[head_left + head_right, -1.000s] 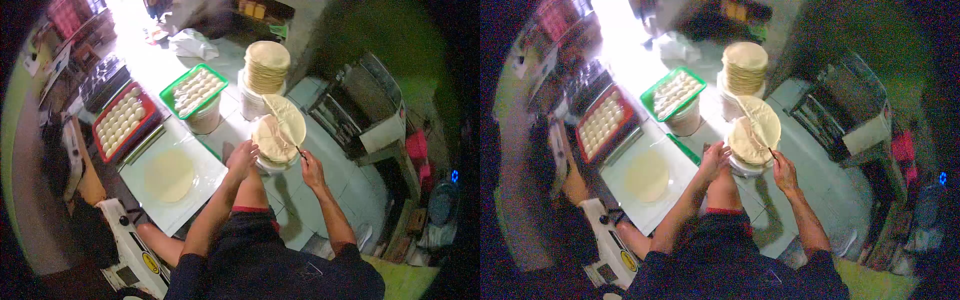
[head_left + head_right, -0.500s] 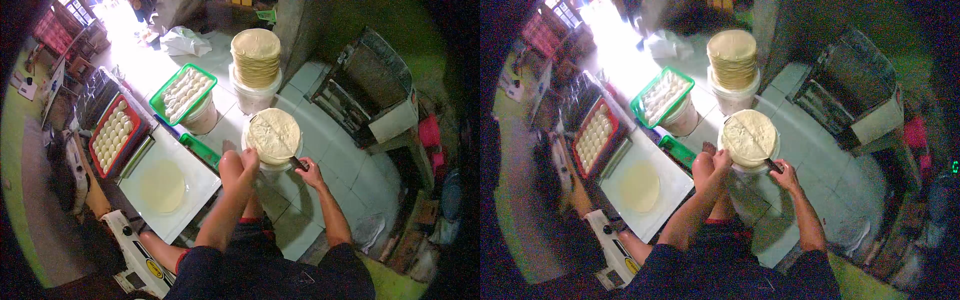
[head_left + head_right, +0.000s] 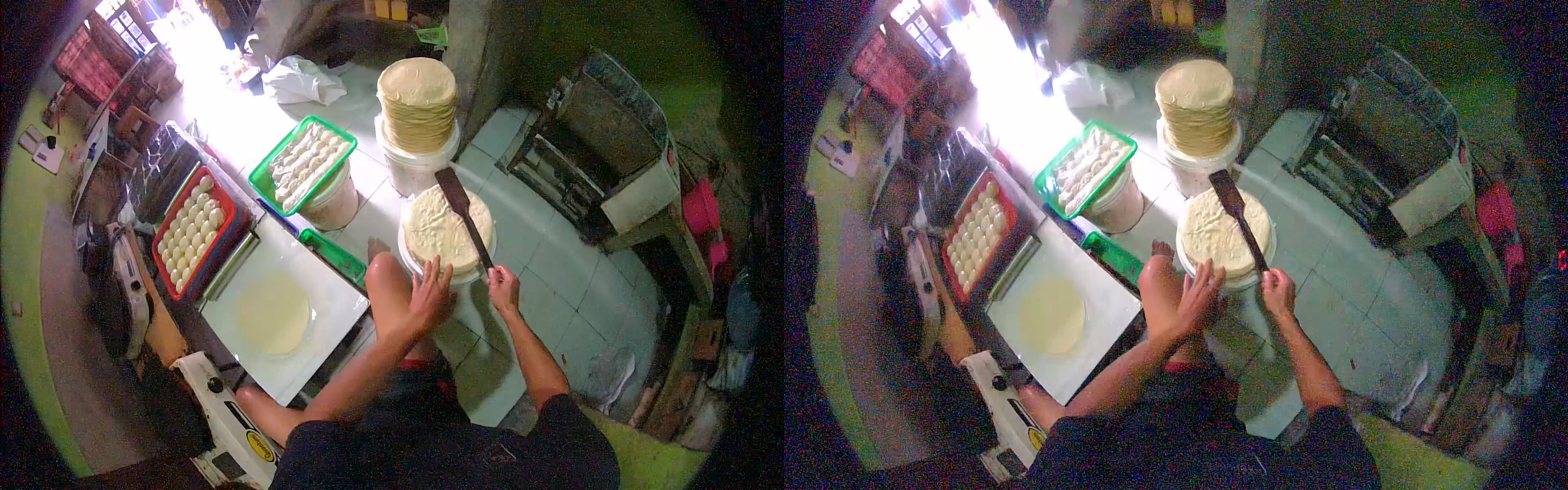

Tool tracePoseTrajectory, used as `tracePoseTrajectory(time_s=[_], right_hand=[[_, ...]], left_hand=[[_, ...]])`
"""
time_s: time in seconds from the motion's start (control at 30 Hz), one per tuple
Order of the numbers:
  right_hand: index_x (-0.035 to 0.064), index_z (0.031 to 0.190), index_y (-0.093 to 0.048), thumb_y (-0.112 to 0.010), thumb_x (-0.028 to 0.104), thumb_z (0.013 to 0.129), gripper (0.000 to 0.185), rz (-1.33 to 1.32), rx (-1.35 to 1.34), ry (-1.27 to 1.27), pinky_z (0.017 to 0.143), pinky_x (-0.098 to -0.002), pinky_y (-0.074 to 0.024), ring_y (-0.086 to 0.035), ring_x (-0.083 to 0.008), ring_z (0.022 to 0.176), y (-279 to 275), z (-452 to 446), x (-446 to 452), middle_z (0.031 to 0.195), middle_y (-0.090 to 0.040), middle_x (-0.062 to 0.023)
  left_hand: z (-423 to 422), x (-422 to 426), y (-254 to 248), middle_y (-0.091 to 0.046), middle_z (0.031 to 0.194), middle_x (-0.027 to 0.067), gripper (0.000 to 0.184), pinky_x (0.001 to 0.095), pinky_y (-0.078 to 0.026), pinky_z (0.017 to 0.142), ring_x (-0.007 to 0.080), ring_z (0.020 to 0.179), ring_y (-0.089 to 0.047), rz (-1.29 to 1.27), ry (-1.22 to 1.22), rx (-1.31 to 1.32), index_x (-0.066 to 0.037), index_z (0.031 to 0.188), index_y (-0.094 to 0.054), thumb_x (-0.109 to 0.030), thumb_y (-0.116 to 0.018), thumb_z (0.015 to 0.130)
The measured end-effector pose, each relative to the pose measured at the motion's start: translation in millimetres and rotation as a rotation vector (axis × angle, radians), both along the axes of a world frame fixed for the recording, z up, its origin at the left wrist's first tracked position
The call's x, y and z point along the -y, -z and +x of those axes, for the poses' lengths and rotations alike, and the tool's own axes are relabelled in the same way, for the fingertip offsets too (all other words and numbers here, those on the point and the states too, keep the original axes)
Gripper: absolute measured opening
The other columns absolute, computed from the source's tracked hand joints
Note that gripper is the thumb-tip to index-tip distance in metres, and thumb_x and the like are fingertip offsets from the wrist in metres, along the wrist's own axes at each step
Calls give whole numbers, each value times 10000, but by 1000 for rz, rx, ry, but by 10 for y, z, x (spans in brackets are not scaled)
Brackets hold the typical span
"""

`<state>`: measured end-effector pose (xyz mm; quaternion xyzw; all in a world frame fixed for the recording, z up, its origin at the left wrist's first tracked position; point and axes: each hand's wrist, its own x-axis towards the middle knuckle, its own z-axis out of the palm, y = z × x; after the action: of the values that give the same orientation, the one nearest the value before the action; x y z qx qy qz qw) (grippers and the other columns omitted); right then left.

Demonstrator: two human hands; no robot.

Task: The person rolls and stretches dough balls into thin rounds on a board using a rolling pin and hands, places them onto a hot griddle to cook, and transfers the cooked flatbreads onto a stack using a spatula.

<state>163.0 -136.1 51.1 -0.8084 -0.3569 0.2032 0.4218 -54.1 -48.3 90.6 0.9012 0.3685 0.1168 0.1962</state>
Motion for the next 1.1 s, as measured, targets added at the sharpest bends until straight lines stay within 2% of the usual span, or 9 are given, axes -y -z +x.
tracePoseTrajectory(time_s=[0.13, 0.3, 0.43, 0.47, 0.63, 0.8, 1.0, 1.07, 1.1], right_hand=[[13, 1265, -564, -612, 220, 955, 376, -178, 206, -75, 855, -456, -496, -642, -285, 998, -22, -387, -208, 1141, -653, -180], [10, 1380, -489, -613, 262, 933, 527, -92, 738, -362, 1171, -611, -217, -383, -338, 1416, -497, -908, -382, 1507, -419, -207], [32, 1344, -549, -598, 269, 946, 466, -198, 721, -618, 1189, -643, -130, -496, -322, 1337, -287, -1042, -182, 1433, -510, -195], [44, 1213, -650, -611, 256, 938, 349, -201, 591, -609, 1165, -616, -216, -627, -316, 1166, -472, -1116, -187, 1234, -657, -180], [21, 993, -725, -618, 188, 931, 208, 51, 388, -595, 967, -512, -454, -693, -327, 929, -1032, -1610, -669, 959, -734, -149], [21, 982, -729, -629, 187, 920, 204, 86, 113, -889, 827, -432, -517, -674, -360, 873, -1350, -2780, -1682, 925, -712, -185], [39, 904, -745, -634, 175, 875, 178, 302, 203, -1136, 832, -457, -513, -652, -371, 894, -602, -4287, -2989, 891, -690, -201], [45, 849, -745, -630, 171, 851, 171, 308, 281, -1282, 825, -473, -513, -643, -377, 892, -516, -4686, -3176, 870, -679, -198], [44, 822, -744, -637, 166, 837, 163, 355, 319, -1368, 817, -472, -514, -642, -375, 882, -462, -4865, -3240, 857, -673, -197]], left_hand=[[-793, -365, -477, -395, 1511, 261, 595, 562, -332, 1129, 442, 1400, -368, 74, 4, 384, -82, 1371, -532, -183, -726, 818], [-2703, 3, -511, -426, 1459, 301, 565, 514, -341, 1132, 490, 1342, -416, -214, -423, 84, 3, 1284, -532, -198, -760, 808], [-3734, 460, -83, -383, 1503, 270, 545, 544, -343, 1123, 537, 1369, -356, -11, -303, -151, 57, 1268, -490, -171, -718, 829], [-3824, 451, -68, -427, 1452, 273, 512, 554, -352, 1107, 535, 1332, -391, -14, -334, -123, 63, 1253, -487, -164, -696, 844], [-4018, -213, -646, -605, 1108, 280, 348, 608, -388, 1001, 490, 1081, -565, -376, -587, -181, 49, 1171, -477, -139, -605, 907], [-4648, -1384, -981, -669, 838, 211, 271, 639, -363, 1020, 412, 866, -662, 203, -576, -261, -26, 1138, -482, -245, -512, 982], [-4834, -2197, -2623, -681, 1045, 162, 285, 606, -341, 1090, 368, 993, -650, 852, -773, -263, -68, 1173, -580, -213, -620, 930], [-4840, -2209, -2713, -669, 1096, 162, 308, 589, -349, 1097, 363, 1026, -638, 1104, -687, -129, -78, 1163, -589, -204, -667, 892], [-4788, -2111, -2628, -657, 1134, 181, 333, 540, -399, 1064, 368, 1064, -630, 952, -689, -66, -67, 1156, -599, -164, -698, 853]])
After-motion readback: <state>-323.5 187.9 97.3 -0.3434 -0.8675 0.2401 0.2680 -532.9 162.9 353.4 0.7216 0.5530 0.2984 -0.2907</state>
